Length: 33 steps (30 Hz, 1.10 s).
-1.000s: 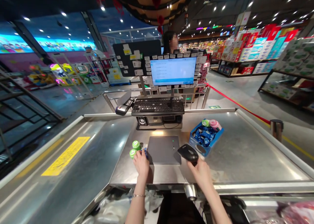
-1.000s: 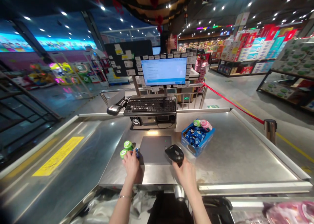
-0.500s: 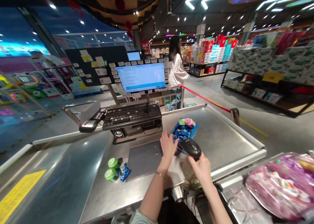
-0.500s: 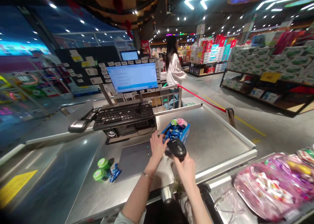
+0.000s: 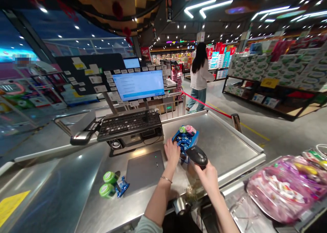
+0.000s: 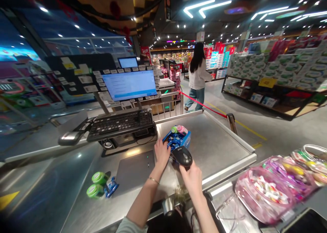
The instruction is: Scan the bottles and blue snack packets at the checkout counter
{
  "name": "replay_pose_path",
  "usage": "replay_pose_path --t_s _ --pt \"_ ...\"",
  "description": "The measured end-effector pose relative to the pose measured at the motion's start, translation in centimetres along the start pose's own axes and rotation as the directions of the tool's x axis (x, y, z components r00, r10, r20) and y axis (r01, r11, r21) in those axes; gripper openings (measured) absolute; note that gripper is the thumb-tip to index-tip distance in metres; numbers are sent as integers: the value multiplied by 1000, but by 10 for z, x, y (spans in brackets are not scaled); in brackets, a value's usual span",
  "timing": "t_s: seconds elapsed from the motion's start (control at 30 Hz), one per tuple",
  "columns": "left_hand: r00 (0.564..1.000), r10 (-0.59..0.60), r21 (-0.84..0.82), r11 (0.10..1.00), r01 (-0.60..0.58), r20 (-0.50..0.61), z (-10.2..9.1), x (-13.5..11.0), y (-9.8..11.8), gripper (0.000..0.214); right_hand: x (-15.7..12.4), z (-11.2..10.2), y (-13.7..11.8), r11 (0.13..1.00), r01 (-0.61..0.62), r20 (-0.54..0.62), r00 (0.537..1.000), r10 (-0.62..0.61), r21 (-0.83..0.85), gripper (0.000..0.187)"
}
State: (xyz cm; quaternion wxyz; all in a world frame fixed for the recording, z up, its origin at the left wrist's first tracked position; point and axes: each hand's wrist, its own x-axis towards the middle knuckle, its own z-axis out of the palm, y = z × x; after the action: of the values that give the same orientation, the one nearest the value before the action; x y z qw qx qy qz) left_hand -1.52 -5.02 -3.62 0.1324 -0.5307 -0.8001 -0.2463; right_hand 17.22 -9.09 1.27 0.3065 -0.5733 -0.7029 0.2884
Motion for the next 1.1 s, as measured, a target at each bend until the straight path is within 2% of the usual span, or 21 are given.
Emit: replay_pose_path --t_s 0.1,0.2,0.23,0.3,0.4,0.5,0.57,0.6,0.63,0.7,0.77,0.83,0.93,1.1 --pt "997 -18 -222 975 0 -81 -8 -6 -4 26 0 3 1 1000 12 3 1000 -12 -3 45" --pt "984 -151 -528 845 81 -91 -17 -14 -10 29 0 6 0 1000 15 13 1000 -15 14 45" --pt "974 -218 -630 765 135 -56 -20 -17 -12 32 -1 7 -1 1000 14 16 1000 -15 21 45" --pt "936 -341 -798 539 270 86 -24 -23 -17 42 -2 9 -4 999 21 23 1000 -21 30 45" --pt "857 -398 -896 160 415 326 -29 -31 -26 56 -6 13 -11 999 32 50 998 -33 31 45" --pt "831 -359 -904 -110 414 424 -33 -41 -37 54 -10 18 -18 999 40 92 995 -43 35 44" --pt "840 -339 -904 -224 364 423 -35 -49 -44 48 -12 23 -22 998 58 122 991 -62 34 44" --pt "845 -343 -907 -253 336 409 -35 -53 -48 46 -14 26 -24 997 70 137 988 -73 27 44" --pt "845 -357 -912 -260 318 397 -34 -57 -53 45 -15 29 -26 997 81 153 985 -83 14 44" --pt "831 -410 -926 -205 317 375 -30 -65 -63 44 -18 35 -30 994 108 179 978 -103 -16 44" --pt "821 -477 -945 -74 319 315 -26 -72 -73 43 -22 40 -33 990 139 216 968 -128 -35 42" --pt "838 -502 -953 79 291 214 -24 -77 -81 45 -25 44 -36 985 165 263 954 -145 -58 40" --pt "885 -459 -947 244 211 79 -27 -84 -90 48 -29 47 -38 974 200 309 937 -160 -102 37" --pt "926 -375 -867 475 148 -48 -38 -90 -93 46 -33 54 -38 964 247 366 910 -196 -96 35"
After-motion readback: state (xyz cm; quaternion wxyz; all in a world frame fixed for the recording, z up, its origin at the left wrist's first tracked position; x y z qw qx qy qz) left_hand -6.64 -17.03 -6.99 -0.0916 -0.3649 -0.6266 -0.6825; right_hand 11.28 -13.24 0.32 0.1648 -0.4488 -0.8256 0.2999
